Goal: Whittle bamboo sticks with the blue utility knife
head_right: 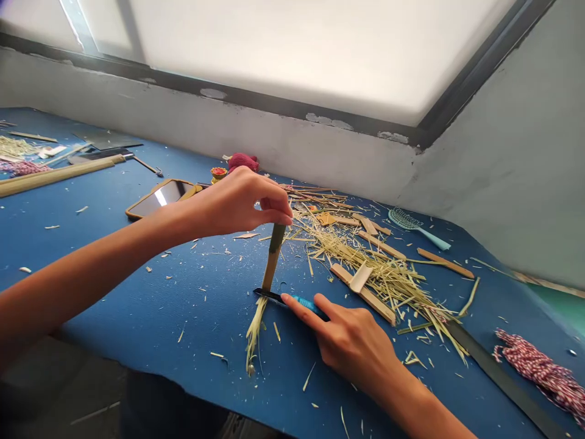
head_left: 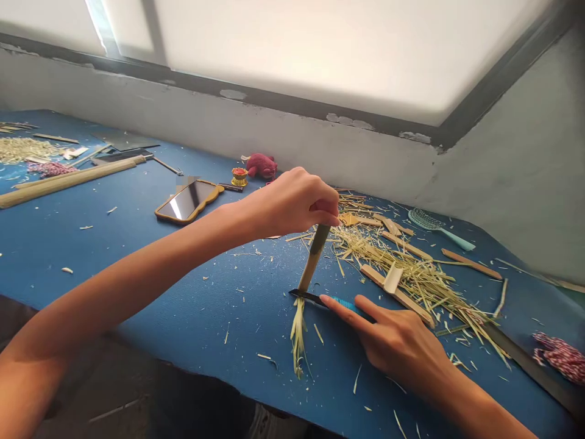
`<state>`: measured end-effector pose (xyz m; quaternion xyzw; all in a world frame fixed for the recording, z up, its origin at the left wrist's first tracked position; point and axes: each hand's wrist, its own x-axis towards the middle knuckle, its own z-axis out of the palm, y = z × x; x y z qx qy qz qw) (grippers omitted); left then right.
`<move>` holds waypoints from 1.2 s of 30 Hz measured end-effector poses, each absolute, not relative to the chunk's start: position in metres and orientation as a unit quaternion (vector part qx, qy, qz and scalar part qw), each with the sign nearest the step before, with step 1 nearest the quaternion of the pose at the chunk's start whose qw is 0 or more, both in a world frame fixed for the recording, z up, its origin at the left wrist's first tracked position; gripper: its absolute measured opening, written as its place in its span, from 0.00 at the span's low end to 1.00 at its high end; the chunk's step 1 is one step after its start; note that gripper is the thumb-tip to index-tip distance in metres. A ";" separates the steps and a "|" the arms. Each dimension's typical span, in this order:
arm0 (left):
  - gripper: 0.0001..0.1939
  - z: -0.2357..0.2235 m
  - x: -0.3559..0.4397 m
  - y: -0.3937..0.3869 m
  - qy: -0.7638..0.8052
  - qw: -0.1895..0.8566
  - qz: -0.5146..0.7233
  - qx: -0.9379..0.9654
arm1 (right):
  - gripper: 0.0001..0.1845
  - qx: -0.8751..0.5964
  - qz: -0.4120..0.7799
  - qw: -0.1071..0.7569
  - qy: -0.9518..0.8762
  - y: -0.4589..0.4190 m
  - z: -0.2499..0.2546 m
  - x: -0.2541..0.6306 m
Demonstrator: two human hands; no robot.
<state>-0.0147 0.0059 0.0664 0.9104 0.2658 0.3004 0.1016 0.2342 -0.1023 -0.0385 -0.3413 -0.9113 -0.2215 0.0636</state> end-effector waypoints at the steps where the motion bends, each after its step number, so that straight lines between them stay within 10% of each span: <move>1: 0.08 0.066 -0.015 0.006 0.266 0.099 0.302 0.910 | 0.37 -0.342 -0.228 0.065 -0.909 -0.104 -0.038 0.233; 36: 0.09 0.058 -0.016 0.017 0.282 0.107 0.303 0.904 | 0.32 -0.344 -0.181 0.079 -0.918 -0.089 -0.031 0.236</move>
